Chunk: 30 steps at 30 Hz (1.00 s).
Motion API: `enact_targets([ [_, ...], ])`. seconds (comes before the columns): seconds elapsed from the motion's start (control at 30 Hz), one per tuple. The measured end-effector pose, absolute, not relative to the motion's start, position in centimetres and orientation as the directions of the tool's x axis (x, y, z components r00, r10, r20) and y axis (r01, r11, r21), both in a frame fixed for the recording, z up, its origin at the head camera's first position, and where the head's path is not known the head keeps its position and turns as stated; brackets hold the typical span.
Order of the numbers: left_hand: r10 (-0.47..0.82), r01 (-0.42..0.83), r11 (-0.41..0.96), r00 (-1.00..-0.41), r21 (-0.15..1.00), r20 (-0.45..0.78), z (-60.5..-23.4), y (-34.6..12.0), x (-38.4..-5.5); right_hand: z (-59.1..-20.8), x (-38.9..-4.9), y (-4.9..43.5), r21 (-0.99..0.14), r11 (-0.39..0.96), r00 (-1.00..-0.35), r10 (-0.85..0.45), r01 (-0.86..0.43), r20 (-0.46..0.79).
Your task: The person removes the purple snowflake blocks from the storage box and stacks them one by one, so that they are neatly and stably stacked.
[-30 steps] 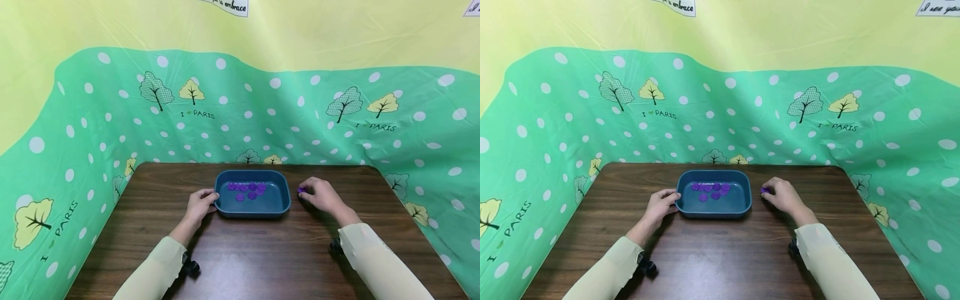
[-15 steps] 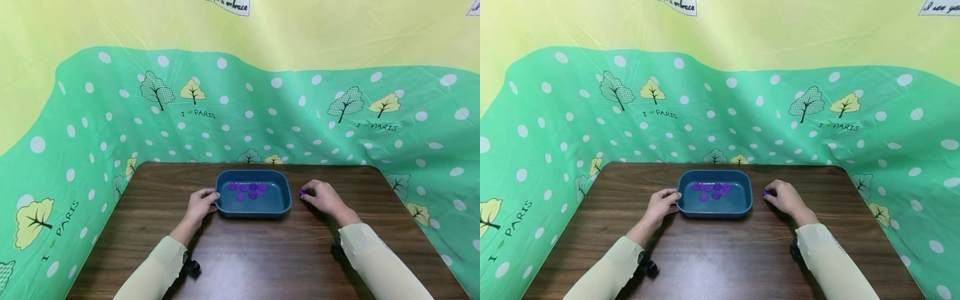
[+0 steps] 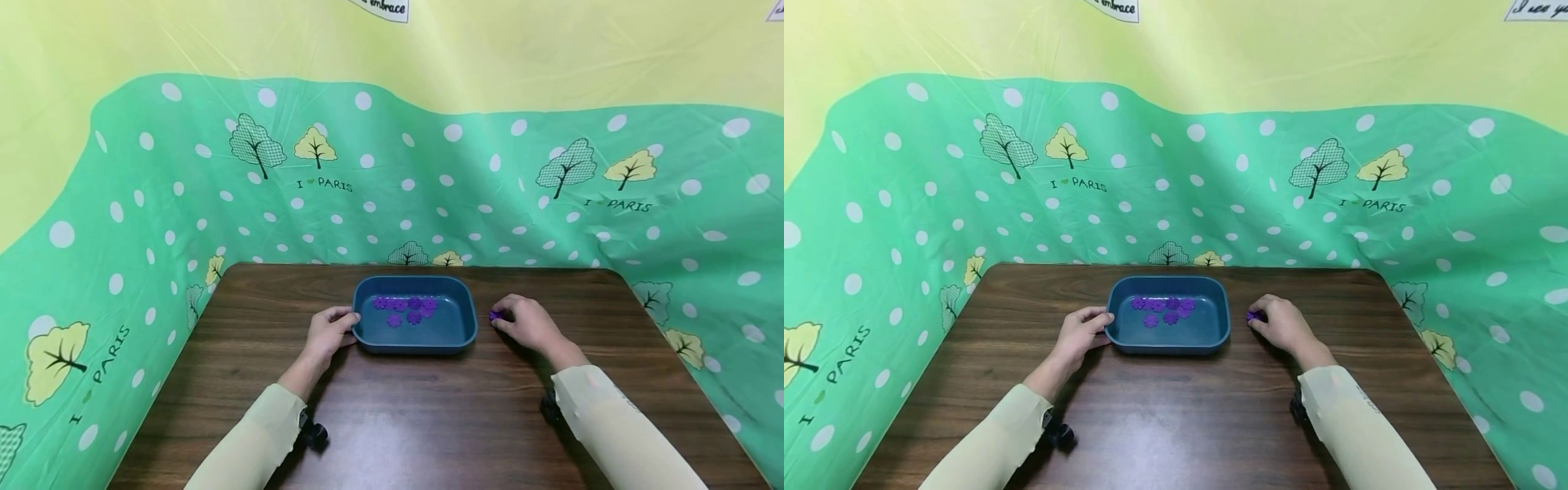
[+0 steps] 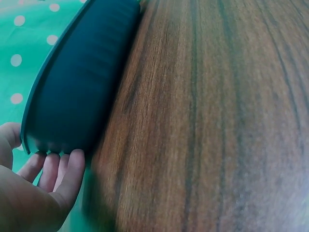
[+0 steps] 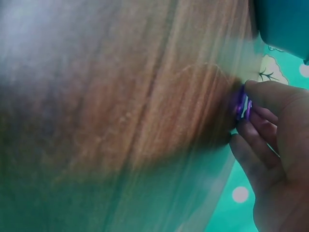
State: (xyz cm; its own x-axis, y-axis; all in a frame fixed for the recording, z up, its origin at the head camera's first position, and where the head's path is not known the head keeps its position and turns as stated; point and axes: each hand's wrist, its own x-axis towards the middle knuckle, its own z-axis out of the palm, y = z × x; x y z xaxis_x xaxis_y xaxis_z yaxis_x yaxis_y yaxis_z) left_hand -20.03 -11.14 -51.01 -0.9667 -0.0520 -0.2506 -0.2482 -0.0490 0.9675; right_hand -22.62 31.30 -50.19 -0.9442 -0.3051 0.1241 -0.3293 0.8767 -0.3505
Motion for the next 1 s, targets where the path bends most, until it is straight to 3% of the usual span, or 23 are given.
enact_targets([
  [1.0,-0.043,-0.251,-0.046,-0.967,0.967,-0.253,-51.01,-11.16,-20.12,-50.64,-22.58,31.32,-0.324,0.886,-0.943,-0.304,-0.331,0.132],
])
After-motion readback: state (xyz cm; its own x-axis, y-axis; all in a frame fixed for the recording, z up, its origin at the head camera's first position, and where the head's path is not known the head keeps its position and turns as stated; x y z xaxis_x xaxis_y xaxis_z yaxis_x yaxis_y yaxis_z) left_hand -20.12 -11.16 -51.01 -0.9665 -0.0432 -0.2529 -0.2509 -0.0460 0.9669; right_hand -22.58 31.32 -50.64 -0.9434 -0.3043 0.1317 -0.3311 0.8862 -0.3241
